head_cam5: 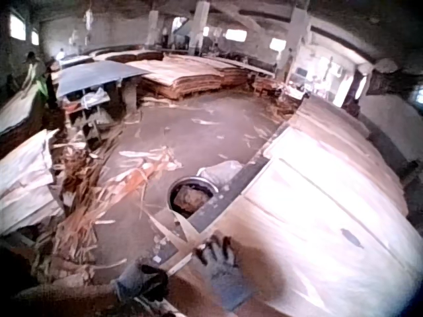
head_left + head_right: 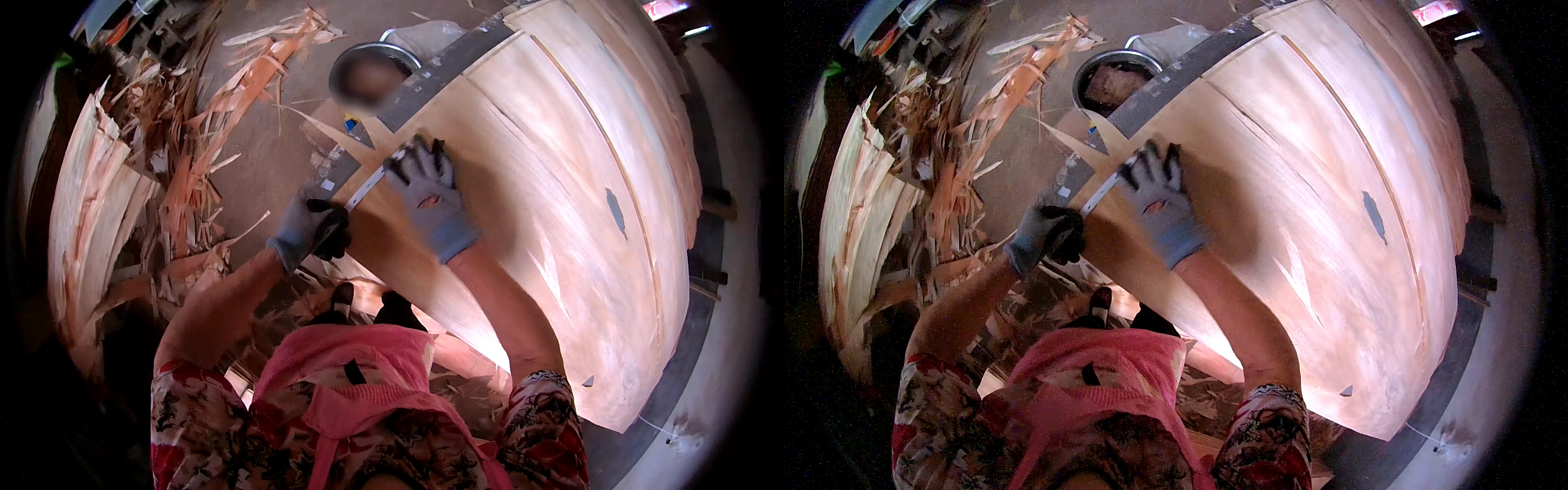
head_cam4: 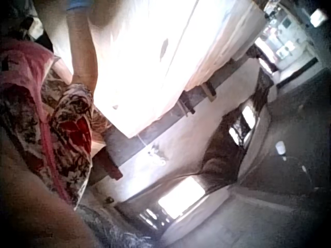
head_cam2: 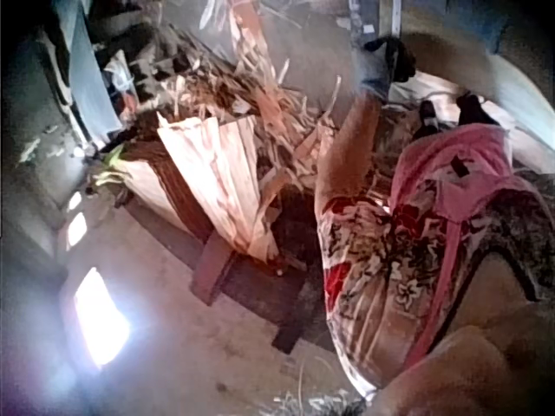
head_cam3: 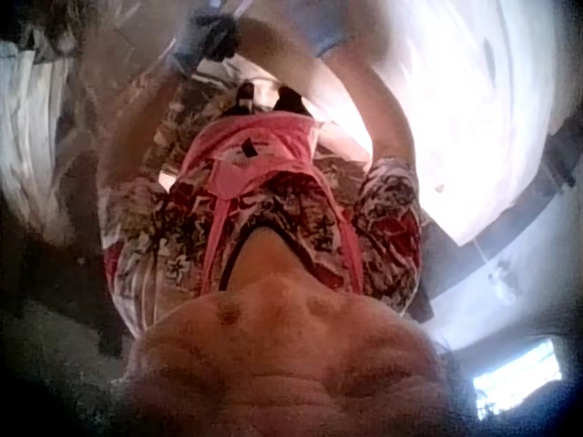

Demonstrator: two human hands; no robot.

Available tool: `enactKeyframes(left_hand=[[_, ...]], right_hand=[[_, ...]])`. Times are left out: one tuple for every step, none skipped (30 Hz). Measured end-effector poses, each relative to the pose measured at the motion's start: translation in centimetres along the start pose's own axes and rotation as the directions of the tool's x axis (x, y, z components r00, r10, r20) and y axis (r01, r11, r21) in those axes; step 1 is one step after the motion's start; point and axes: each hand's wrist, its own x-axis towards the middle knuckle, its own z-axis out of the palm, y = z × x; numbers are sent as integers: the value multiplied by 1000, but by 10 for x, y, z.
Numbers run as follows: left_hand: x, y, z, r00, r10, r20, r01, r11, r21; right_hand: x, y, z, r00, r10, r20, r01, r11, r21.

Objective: The person repairs large sheets of wood veneer by cutting away damaged sections with a utility knife, applying adhesive tape, and fitting new strips of veneer into the gaps.

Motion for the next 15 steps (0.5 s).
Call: enactKeyframes(left_hand=[[-1, -2, 0, 998, 49, 27, -50, 999, 4], [2, -3, -2, 992, 104, 73, -105, 994, 7], [7, -8, -10, 987, 117, 108, -121, 992, 33], [7, -17, -20, 985, 122, 120, -129, 990, 54], [-13, 19, 6, 999, 30, 37, -37, 978, 206], [-12, 18, -1, 996, 59, -64, -30, 923, 384], [-13, 26, -7, 959, 266, -95, -153, 772, 616], [-15, 39, -18, 935, 342, -95, -161, 647, 745], [-19, 48, -33, 934, 312, -171, -147, 776, 613], [-25, 56, -45, 943, 223, -246, -90, 884, 458], [-37, 63, -50, 936, 220, -275, -106, 921, 376], [-42, 48, -78, 927, 264, -268, -194, 945, 261], [-57, 43, -82, 908, 334, -254, -281, 933, 224], [-69, 36, -84, 885, 421, -199, -284, 826, 487], [-80, 31, -85, 860, 495, -124, -270, 648, 712]], right_hand=[[-4, -17, 4, 1000, -6, 21, 6, 1000, 10], [-7, -34, 11, 999, 1, 42, -2, 1000, 7], [-13, -45, 29, 992, 78, -99, -54, 974, 222], [-6, -46, 13, 999, 23, -36, -18, 989, 149], [-8, -41, 4, 998, -25, 52, 21, 997, 76], [-7, -41, 1, 999, -16, 45, 15, 1000, 23], [-7, -40, -1, 999, -15, 39, 16, 999, -28], [-6, -39, -3, 999, -3, 41, 4, 1000, -26], [-6, -41, -5, 999, 4, 40, -3, 1000, -25], [-8, -38, -8, 999, 12, 40, -11, 1000, -22], [-10, -31, -11, 999, 36, 14, -37, 993, 110], [-6, -29, -14, 999, 44, -26, -36, 966, 256], [-4, -26, -14, 997, 58, -59, -30, 916, 401], [-6, -18, -16, 983, 157, -100, -91, 875, 475], [-9, -3, -20, 957, 254, -138, -139, 824, 548]])
